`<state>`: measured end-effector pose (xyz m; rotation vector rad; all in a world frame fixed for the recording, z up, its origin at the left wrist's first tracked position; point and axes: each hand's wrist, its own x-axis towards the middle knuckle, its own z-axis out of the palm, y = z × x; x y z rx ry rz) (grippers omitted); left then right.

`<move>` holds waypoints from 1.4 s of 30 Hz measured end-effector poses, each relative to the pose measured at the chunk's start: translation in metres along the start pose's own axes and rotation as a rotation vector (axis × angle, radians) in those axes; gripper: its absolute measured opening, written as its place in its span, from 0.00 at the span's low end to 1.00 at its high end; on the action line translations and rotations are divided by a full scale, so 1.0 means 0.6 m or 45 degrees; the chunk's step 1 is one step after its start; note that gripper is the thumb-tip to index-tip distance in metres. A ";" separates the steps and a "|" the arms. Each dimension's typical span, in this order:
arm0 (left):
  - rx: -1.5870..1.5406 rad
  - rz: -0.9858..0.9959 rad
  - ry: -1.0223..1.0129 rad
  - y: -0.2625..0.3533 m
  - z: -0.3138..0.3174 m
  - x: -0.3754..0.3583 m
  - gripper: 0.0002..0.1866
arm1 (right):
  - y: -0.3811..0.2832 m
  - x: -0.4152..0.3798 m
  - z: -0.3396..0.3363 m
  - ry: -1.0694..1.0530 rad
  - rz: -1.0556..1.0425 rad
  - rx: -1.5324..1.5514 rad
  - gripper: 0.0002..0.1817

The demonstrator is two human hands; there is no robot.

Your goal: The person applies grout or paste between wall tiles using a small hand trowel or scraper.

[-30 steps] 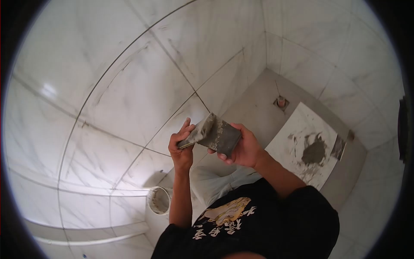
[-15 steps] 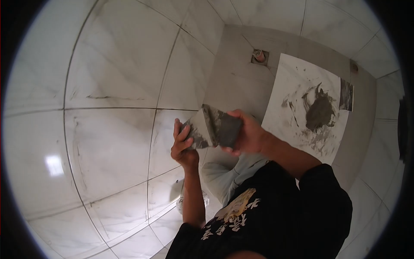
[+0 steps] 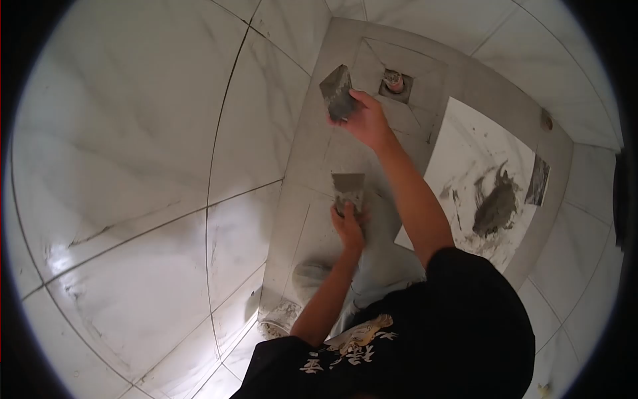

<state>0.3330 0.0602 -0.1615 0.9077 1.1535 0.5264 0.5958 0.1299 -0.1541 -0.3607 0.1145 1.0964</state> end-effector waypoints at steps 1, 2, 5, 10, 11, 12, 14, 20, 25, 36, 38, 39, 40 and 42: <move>0.055 -0.025 0.047 -0.014 0.007 0.002 0.21 | 0.010 0.057 -0.033 0.119 -0.009 -0.016 0.33; 0.110 -0.056 0.101 -0.023 0.010 0.004 0.22 | 0.018 0.103 -0.054 0.126 0.012 -0.028 0.33; 0.277 -0.074 0.109 -0.012 0.010 0.009 0.23 | 0.055 0.205 -0.099 0.391 0.032 -0.497 0.36; 0.375 -0.108 0.162 -0.008 0.022 0.023 0.23 | 0.085 0.307 -0.134 0.422 -0.016 -0.747 0.39; 0.369 -0.137 0.159 -0.006 0.021 0.025 0.24 | 0.092 0.319 -0.140 0.427 -0.013 -0.744 0.39; 0.370 -0.141 0.160 -0.006 0.021 0.027 0.24 | 0.098 0.330 -0.145 0.432 -0.004 -0.723 0.38; 0.337 -0.135 0.134 -0.010 0.021 0.032 0.24 | 0.110 0.344 -0.136 0.442 0.002 -0.706 0.38; 0.259 -0.159 0.137 -0.010 0.028 0.033 0.21 | 0.134 0.290 -0.145 0.289 0.134 -1.069 0.39; 0.312 -0.129 0.125 -0.016 0.021 0.035 0.20 | 0.112 0.310 -0.105 0.375 -0.168 -0.809 0.38; 0.272 -0.116 0.122 -0.029 0.015 0.035 0.24 | 0.126 0.286 -0.018 0.415 -0.191 -0.950 0.37; 0.293 -0.124 0.123 -0.024 0.015 0.033 0.24 | 0.129 0.281 -0.028 0.447 -0.177 -1.008 0.35; 0.281 -0.128 0.127 -0.021 0.017 0.031 0.24 | 0.109 0.267 -0.046 0.387 -0.027 -0.966 0.32; 0.262 -0.123 0.118 -0.018 0.022 0.034 0.24 | 0.085 0.263 -0.067 0.320 0.121 -0.928 0.29; 0.248 -0.118 0.126 -0.015 0.022 0.034 0.24 | 0.032 0.286 -0.105 0.444 0.201 -0.718 0.27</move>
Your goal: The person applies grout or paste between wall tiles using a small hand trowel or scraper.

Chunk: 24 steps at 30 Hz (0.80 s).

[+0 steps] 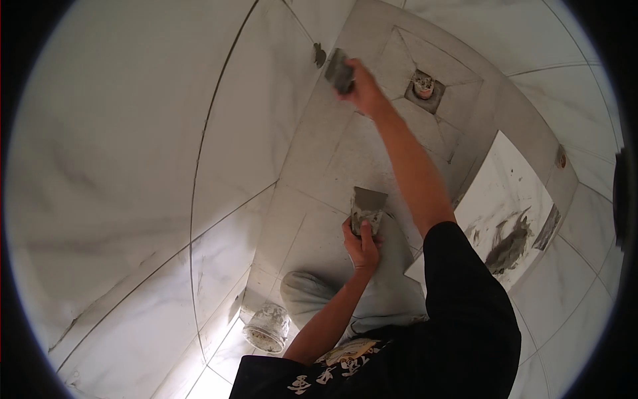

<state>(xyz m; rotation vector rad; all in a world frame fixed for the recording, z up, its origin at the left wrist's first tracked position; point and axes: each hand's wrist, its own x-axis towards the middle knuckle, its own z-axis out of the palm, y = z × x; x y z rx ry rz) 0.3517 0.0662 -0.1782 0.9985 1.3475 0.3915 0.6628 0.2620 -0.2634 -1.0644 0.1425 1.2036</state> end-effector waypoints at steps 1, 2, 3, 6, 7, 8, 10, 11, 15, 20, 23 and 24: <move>0.036 -0.008 0.002 0.001 -0.001 0.001 0.24 | -0.012 0.024 -0.016 0.080 0.135 0.205 0.25; 0.077 -0.024 0.000 0.001 -0.007 -0.001 0.24 | -0.013 0.043 -0.026 0.079 0.147 0.206 0.25; 0.076 -0.027 0.003 -0.002 -0.009 0.000 0.24 | -0.017 0.063 -0.035 0.046 0.121 0.217 0.24; 0.062 -0.017 0.017 -0.007 -0.009 0.003 0.24 | -0.013 0.088 -0.025 0.062 0.041 0.167 0.23; 0.059 -0.029 0.009 -0.006 -0.008 0.005 0.24 | -0.010 0.093 -0.014 0.114 -0.022 0.113 0.23; 0.058 -0.043 0.002 -0.005 -0.009 0.005 0.24 | -0.006 0.096 -0.005 0.109 -0.014 0.110 0.23; 0.040 -0.036 0.006 -0.003 -0.007 0.006 0.23 | 0.004 0.100 0.015 0.233 -0.144 -0.052 0.24; 0.024 -0.027 -0.001 -0.001 -0.006 0.004 0.23 | 0.013 0.098 0.027 0.235 -0.140 -0.053 0.24; 0.035 -0.047 -0.011 0.010 -0.004 0.000 0.23 | 0.032 0.069 0.022 0.259 -0.145 -0.053 0.24; 0.000 -0.024 -0.005 0.001 -0.007 0.004 0.22 | 0.035 0.086 -0.002 0.162 -0.127 -0.039 0.24; -0.005 -0.034 0.002 -0.002 -0.007 0.005 0.22 | 0.061 0.084 0.036 0.161 -0.486 -0.252 0.22; -0.010 -0.035 0.001 -0.002 -0.005 0.004 0.22 | 0.067 0.072 0.046 0.145 -0.353 -0.178 0.21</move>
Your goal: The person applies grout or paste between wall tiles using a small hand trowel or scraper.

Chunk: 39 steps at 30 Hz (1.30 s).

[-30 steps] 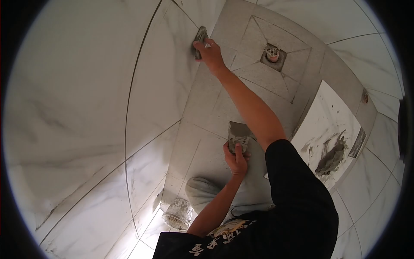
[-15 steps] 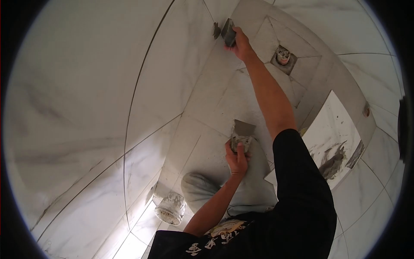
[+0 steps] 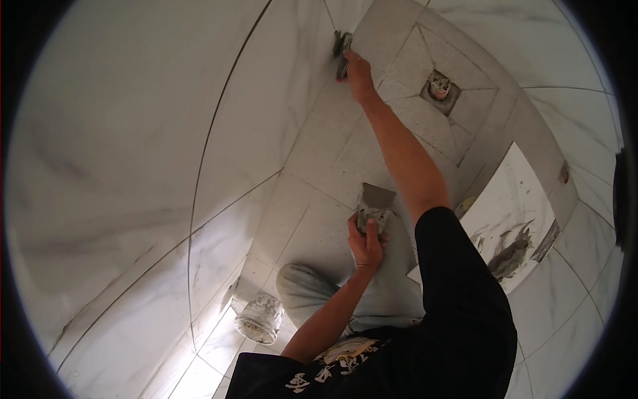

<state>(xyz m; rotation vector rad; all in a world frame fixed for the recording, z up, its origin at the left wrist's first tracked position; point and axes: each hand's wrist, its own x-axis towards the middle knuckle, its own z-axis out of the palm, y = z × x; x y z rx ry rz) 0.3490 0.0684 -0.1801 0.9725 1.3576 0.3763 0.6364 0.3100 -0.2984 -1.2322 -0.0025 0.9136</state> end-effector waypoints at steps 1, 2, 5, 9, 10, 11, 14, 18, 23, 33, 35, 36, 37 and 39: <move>-0.012 -0.013 0.004 0.001 0.001 0.000 0.22 | 0.000 -0.009 0.000 -0.014 0.133 0.068 0.20; -0.021 -0.026 0.009 0.002 0.001 0.000 0.22 | -0.004 -0.016 -0.006 0.062 0.146 0.156 0.20; 0.005 0.002 -0.003 0.000 -0.001 0.001 0.23 | -0.024 0.005 -0.056 0.045 0.307 0.069 0.23; 0.020 0.028 -0.003 0.002 -0.002 -0.001 0.23 | -0.044 0.053 -0.054 0.015 0.365 0.082 0.24; 0.013 0.022 -0.003 0.001 -0.003 -0.001 0.23 | -0.050 0.063 -0.050 0.010 0.361 0.083 0.24; 0.003 0.018 -0.004 0.000 -0.002 0.000 0.23 | -0.059 0.073 -0.047 -0.019 0.438 0.091 0.24; -0.038 0.017 0.001 0.001 0.004 -0.002 0.22 | -0.080 0.082 -0.056 -0.147 0.564 0.121 0.25; -0.058 0.035 -0.014 0.001 0.005 -0.004 0.21 | -0.138 0.053 -0.044 -0.302 0.574 0.230 0.25; -0.026 0.081 -0.005 -0.003 0.001 -0.002 0.21 | -0.276 -0.017 0.004 -0.357 0.479 0.159 0.25; 0.052 0.108 0.023 -0.015 -0.005 -0.002 0.23 | -0.215 -0.130 0.033 -0.085 -0.047 -0.097 0.31; 0.004 0.150 -0.011 -0.018 -0.006 0.001 0.23 | -0.180 -0.129 0.063 -0.026 -0.262 -0.172 0.38; 0.011 0.149 -0.008 -0.020 -0.007 -0.001 0.23 | -0.162 -0.128 0.083 -0.025 -0.258 -0.165 0.38; 0.017 0.142 0.004 -0.019 -0.005 -0.003 0.23 | -0.148 -0.128 0.105 -0.006 -0.305 -0.124 0.40; 0.028 0.131 0.023 -0.014 -0.008 -0.007 0.23 | -0.122 -0.143 0.117 0.010 -0.343 -0.078 0.41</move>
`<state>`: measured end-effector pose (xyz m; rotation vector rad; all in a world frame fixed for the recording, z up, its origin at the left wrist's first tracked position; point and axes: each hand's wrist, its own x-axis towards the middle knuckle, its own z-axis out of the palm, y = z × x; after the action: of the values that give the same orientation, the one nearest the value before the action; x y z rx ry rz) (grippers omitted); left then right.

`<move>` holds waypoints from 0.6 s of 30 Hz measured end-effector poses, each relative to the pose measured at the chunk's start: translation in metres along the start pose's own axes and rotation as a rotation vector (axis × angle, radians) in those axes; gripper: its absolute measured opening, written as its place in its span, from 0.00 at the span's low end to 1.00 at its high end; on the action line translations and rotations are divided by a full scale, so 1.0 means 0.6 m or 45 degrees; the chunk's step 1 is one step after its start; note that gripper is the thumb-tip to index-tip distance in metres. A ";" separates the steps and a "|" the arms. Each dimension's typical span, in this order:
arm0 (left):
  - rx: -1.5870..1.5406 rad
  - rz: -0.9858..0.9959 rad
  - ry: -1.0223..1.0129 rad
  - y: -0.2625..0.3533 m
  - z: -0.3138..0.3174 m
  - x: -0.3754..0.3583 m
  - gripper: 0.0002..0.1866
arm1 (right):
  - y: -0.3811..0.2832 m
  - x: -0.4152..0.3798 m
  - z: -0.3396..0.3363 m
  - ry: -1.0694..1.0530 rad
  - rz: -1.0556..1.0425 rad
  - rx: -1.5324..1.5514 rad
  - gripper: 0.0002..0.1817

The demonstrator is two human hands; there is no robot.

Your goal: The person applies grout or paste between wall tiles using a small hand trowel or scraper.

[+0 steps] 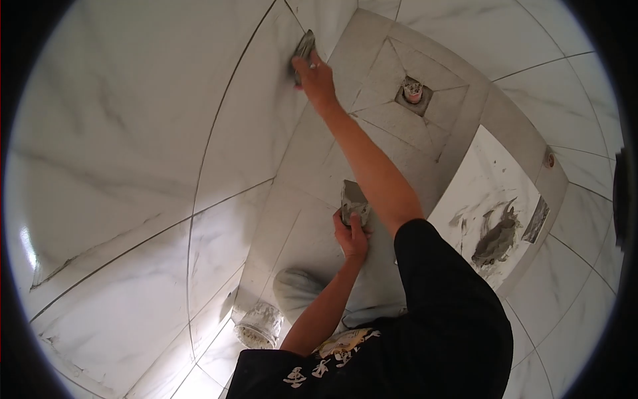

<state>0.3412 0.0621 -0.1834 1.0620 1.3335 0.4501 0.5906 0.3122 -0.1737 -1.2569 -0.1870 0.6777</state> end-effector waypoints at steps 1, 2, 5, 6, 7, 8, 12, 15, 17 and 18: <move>-0.005 -0.001 -0.013 0.002 0.001 0.001 0.23 | 0.001 -0.033 -0.002 -0.079 0.100 -0.065 0.42; -0.013 0.002 -0.033 0.005 0.005 0.004 0.22 | 0.001 -0.053 -0.006 -0.156 0.194 -0.132 0.42; -0.003 0.020 -0.045 0.011 0.005 0.005 0.22 | -0.028 -0.041 -0.025 -0.054 0.175 -0.116 0.39; -0.001 0.021 -0.041 0.009 0.005 0.007 0.22 | -0.036 -0.028 -0.023 0.052 0.069 -0.055 0.39; -0.001 -0.002 -0.023 0.010 0.005 0.005 0.22 | -0.045 -0.007 -0.010 0.079 -0.099 -0.036 0.36; 0.000 -0.029 -0.004 0.006 0.002 0.002 0.22 | -0.041 0.003 0.007 0.081 -0.088 -0.035 0.36; -0.021 0.003 -0.026 0.005 0.004 0.009 0.22 | -0.099 -0.036 -0.001 -0.075 0.017 -0.202 0.30; -0.058 -0.052 -0.023 0.012 0.005 0.003 0.22 | -0.092 -0.025 -0.083 -0.086 0.451 -0.026 0.25; -0.057 -0.030 -0.002 0.014 0.006 0.003 0.22 | -0.054 0.043 -0.131 -0.003 0.582 -0.012 0.23; -0.065 -0.032 0.013 0.015 0.003 -0.001 0.22 | -0.027 0.072 -0.151 0.022 0.713 0.121 0.23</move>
<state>0.3455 0.0654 -0.1761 1.0008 1.3365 0.4690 0.6750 0.2607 -0.1983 -1.2277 0.2208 1.1406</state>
